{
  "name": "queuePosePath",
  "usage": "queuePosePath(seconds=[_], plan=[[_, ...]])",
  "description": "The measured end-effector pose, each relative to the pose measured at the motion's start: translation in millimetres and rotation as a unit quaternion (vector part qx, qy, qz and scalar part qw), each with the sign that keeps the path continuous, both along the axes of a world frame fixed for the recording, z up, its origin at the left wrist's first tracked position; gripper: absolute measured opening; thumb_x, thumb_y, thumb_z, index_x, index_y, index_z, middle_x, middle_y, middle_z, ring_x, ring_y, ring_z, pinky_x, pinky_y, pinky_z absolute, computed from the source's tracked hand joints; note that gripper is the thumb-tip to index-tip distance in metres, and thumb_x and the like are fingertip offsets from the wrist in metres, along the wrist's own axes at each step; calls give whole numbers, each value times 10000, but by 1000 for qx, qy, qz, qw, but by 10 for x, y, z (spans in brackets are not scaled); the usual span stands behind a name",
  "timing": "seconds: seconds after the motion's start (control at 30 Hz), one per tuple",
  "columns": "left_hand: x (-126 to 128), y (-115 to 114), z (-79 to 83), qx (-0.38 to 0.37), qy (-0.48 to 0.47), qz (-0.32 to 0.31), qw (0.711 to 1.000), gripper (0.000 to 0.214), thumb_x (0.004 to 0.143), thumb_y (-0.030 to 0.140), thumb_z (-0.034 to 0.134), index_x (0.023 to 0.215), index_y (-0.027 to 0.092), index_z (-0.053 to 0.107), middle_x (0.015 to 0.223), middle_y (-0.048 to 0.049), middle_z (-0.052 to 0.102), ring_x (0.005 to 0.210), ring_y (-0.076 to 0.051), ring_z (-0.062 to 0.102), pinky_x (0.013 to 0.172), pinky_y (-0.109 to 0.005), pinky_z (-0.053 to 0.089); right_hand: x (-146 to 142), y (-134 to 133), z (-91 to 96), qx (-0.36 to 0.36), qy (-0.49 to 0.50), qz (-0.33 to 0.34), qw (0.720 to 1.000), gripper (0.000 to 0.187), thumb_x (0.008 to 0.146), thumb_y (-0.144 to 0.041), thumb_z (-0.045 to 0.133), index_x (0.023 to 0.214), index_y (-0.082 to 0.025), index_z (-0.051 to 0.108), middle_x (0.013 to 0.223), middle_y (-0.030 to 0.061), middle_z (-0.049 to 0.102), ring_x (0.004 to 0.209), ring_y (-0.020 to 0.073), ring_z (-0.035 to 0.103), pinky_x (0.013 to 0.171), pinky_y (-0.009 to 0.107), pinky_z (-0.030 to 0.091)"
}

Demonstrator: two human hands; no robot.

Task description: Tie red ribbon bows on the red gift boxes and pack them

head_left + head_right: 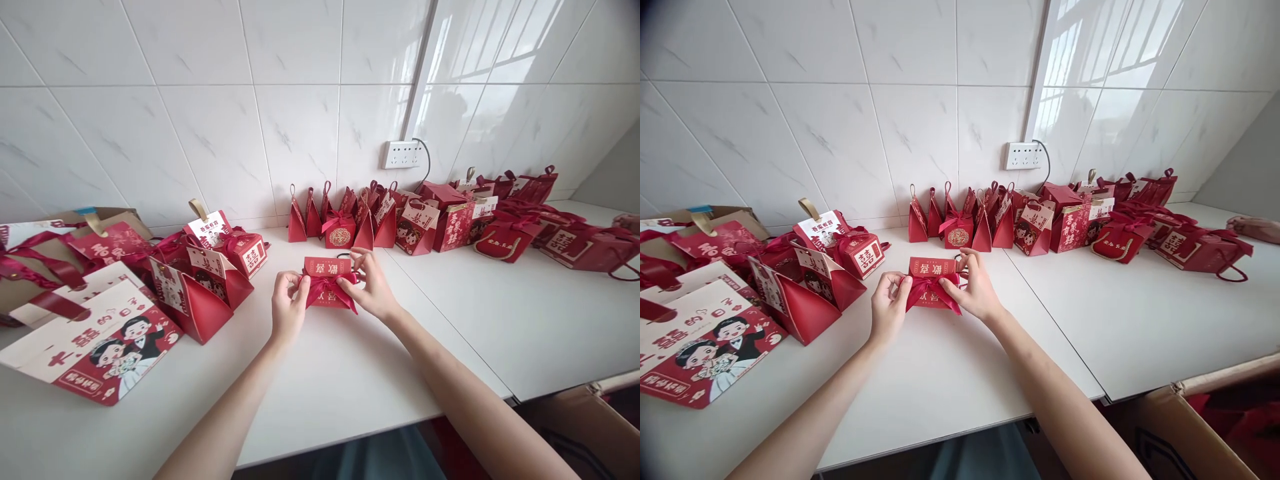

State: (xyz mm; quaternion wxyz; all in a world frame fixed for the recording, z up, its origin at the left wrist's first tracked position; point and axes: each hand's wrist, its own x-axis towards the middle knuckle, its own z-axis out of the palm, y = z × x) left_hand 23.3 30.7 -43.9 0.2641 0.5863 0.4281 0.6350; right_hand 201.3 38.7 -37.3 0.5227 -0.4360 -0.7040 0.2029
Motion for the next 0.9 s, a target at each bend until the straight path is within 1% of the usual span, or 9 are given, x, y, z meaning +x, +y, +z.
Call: queuePosePath(seconds=[0.1, 0.2, 0.27, 0.43, 0.53, 0.67, 0.77, 0.83, 0.9], plan=[[-3, -7, -4, -8, 19, 2, 1000, 269, 815, 421, 547, 702, 211, 424, 735, 7, 482, 706, -130, 519, 693, -255, 474, 18, -25, 25, 6, -10, 11, 1000, 359, 778, -503, 612, 803, -235, 375, 1232, 126, 415, 1241, 296, 430, 843, 445, 529], [-4, -15, -11, -29, 45, -1, 999, 283, 834, 399, 517, 661, 216, 387, 652, 24, 452, 645, -131, 496, 639, -248, 448, 31, -46, 46, -17, -4, 41, 999, 363, 840, -525, 521, 710, -218, 377, 1235, 127, 425, 1187, 275, 484, 848, 427, 533], [-3, -17, -18, -31, 56, 2, 998, 297, 844, 387, 499, 640, 219, 364, 621, 28, 437, 629, -132, 481, 629, -248, 435, 33, -49, 51, -30, 15, 49, 998, 385, 859, -537, 487, 679, -213, 382, 1242, 123, 438, 1189, 264, 486, 852, 413, 533], [-13, 3, -27, -29, 57, 22, 998, 286, 846, 377, 491, 644, 220, 363, 633, 24, 449, 645, -135, 490, 652, -255, 437, 37, -27, 45, -50, 22, 74, 996, 407, 833, -575, 516, 682, -207, 433, 1285, 119, 436, 1197, 258, 482, 864, 407, 529], [-24, 24, -21, -33, 56, 18, 998, 279, 847, 389, 493, 659, 219, 377, 661, 17, 473, 672, -139, 520, 634, -249, 442, 31, -13, 47, -48, -2, 64, 997, 430, 801, -611, 537, 679, -210, 440, 1308, 125, 437, 1176, 259, 502, 848, 400, 533], [-21, 38, -17, -5, 61, 13, 998, 251, 846, 404, 496, 698, 216, 421, 764, -8, 512, 747, -144, 550, 657, -249, 466, 5, 6, 41, -53, 25, 39, 998, 465, 795, -630, 526, 631, -210, 410, 1297, 127, 467, 1169, 264, 514, 850, 400, 522], [-8, 36, -17, 32, 55, 17, 998, 216, 853, 387, 492, 733, 210, 459, 957, -63, 564, 933, -169, 563, 743, -269, 488, -6, 18, 39, -75, 72, 51, 993, 467, 789, -624, 540, 625, -207, 407, 1280, 123, 484, 1165, 256, 517, 858, 389, 514], [-2, 35, -17, 23, 44, 2, 999, 202, 863, 375, 483, 750, 208, 469, 1076, -92, 580, 1035, -183, 560, 768, -277, 497, 2, 27, 46, -99, 96, 66, 988, 469, 777, -627, 553, 627, -206, 413, 1280, 114, 486, 1159, 254, 518, 816, 366, 525], [0, 35, -19, 6, 30, -10, 999, 201, 869, 374, 478, 759, 206, 474, 1125, -101, 593, 1072, -188, 566, 790, -287, 502, 21, 41, 54, -117, 98, 76, 985, 481, 771, -638, 551, 621, -202, 412, 1267, 105, 498, 1120, 251, 538, 755, 340, 529]])
